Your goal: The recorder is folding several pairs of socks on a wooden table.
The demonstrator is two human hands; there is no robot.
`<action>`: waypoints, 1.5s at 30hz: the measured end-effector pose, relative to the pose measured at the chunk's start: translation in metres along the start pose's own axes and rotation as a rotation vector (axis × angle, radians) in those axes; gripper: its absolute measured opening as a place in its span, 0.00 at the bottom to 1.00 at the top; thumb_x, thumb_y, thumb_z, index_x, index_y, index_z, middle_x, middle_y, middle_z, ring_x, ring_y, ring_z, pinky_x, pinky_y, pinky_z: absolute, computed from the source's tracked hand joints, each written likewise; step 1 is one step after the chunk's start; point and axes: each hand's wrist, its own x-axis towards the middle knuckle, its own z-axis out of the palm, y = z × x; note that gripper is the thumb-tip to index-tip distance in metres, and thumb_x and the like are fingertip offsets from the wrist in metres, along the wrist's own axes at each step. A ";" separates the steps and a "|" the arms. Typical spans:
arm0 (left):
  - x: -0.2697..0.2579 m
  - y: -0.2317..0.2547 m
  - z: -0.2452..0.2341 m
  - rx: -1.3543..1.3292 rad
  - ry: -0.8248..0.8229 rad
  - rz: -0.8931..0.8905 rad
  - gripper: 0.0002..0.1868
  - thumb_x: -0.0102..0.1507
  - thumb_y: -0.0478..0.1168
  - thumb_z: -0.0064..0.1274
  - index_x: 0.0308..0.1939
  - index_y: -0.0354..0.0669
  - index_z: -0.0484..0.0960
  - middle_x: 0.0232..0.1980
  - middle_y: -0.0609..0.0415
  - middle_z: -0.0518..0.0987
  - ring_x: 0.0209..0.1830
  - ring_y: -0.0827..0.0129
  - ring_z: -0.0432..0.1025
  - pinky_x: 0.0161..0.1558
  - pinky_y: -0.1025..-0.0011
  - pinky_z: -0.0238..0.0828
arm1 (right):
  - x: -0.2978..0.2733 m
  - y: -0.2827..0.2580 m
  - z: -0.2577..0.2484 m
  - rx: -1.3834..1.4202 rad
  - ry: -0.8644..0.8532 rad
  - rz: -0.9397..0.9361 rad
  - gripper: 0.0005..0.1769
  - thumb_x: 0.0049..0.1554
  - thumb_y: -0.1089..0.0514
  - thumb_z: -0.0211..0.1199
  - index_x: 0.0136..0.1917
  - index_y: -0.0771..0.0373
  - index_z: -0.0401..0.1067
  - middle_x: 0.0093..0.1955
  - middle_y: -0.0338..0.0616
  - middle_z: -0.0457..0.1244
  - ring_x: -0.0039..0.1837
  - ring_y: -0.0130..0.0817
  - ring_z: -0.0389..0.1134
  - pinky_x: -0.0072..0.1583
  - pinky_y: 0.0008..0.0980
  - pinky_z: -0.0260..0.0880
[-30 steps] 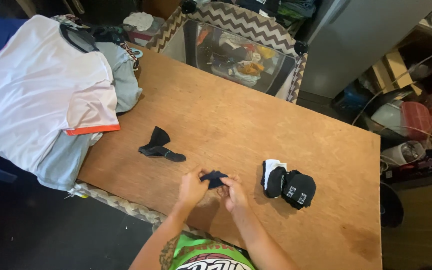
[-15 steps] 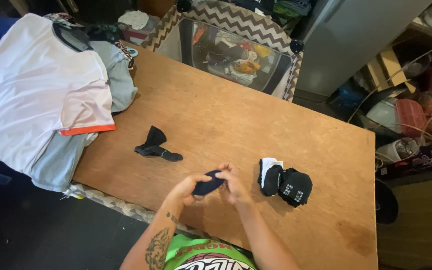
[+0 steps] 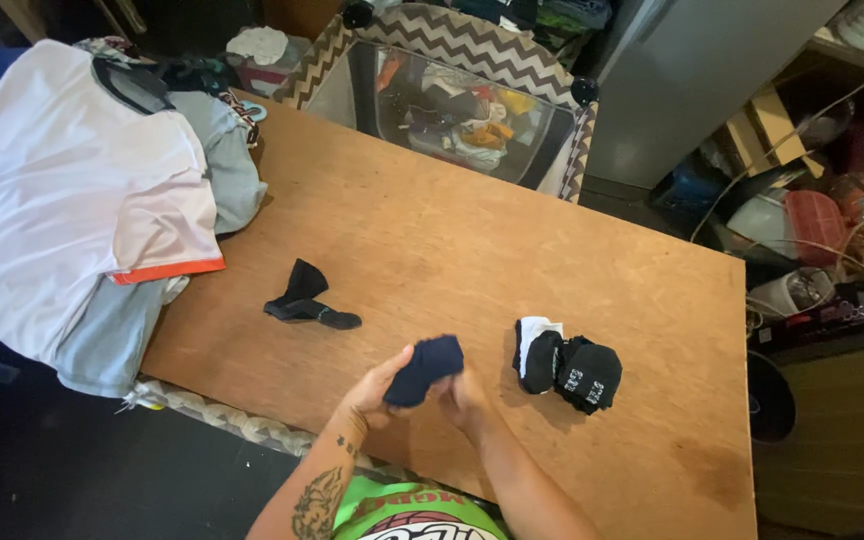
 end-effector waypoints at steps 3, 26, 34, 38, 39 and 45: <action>-0.007 0.017 0.018 0.067 0.211 -0.009 0.24 0.67 0.62 0.49 0.46 0.46 0.83 0.27 0.62 0.76 0.18 0.79 0.66 0.17 0.79 0.51 | -0.027 -0.028 0.040 -0.069 0.003 -0.020 0.23 0.64 0.39 0.50 0.45 0.58 0.74 0.36 0.37 0.67 0.38 0.30 0.66 0.41 0.33 0.67; 0.007 0.016 -0.008 -0.187 0.493 0.486 0.10 0.66 0.44 0.58 0.37 0.40 0.80 0.35 0.53 0.81 0.29 0.68 0.75 0.29 0.68 0.70 | -0.051 -0.057 0.043 -0.349 0.113 -0.382 0.11 0.64 0.57 0.59 0.44 0.67 0.73 0.32 0.41 0.65 0.32 0.25 0.63 0.35 0.26 0.63; 0.019 0.010 0.021 0.044 0.565 0.449 0.13 0.61 0.33 0.56 0.46 0.51 0.73 0.40 0.60 0.80 0.31 0.76 0.76 0.24 0.71 0.69 | -0.067 -0.050 0.017 -0.419 0.225 -0.361 0.05 0.61 0.61 0.62 0.47 0.66 0.73 0.33 0.42 0.67 0.32 0.25 0.63 0.35 0.24 0.61; 0.052 -0.002 0.008 0.151 0.535 0.415 0.11 0.66 0.34 0.56 0.52 0.47 0.77 0.40 0.54 0.78 0.26 0.72 0.64 0.22 0.73 0.57 | -0.090 -0.054 0.007 -0.447 0.267 -0.394 0.05 0.60 0.62 0.64 0.45 0.66 0.72 0.33 0.41 0.67 0.33 0.24 0.64 0.37 0.24 0.62; 0.064 -0.006 0.004 0.214 0.498 0.424 0.10 0.68 0.34 0.56 0.53 0.41 0.79 0.43 0.53 0.78 0.28 0.72 0.64 0.23 0.72 0.55 | -0.097 -0.056 0.006 -0.457 0.267 -0.395 0.06 0.61 0.62 0.64 0.44 0.66 0.71 0.33 0.41 0.66 0.33 0.24 0.64 0.37 0.24 0.63; 0.144 0.012 0.059 0.803 0.273 0.786 0.21 0.61 0.31 0.60 0.59 0.38 0.78 0.53 0.49 0.83 0.50 0.63 0.78 0.49 0.68 0.76 | -0.119 -0.067 -0.013 -0.212 0.389 -0.391 0.04 0.60 0.63 0.63 0.44 0.64 0.70 0.36 0.42 0.67 0.33 0.24 0.64 0.35 0.24 0.63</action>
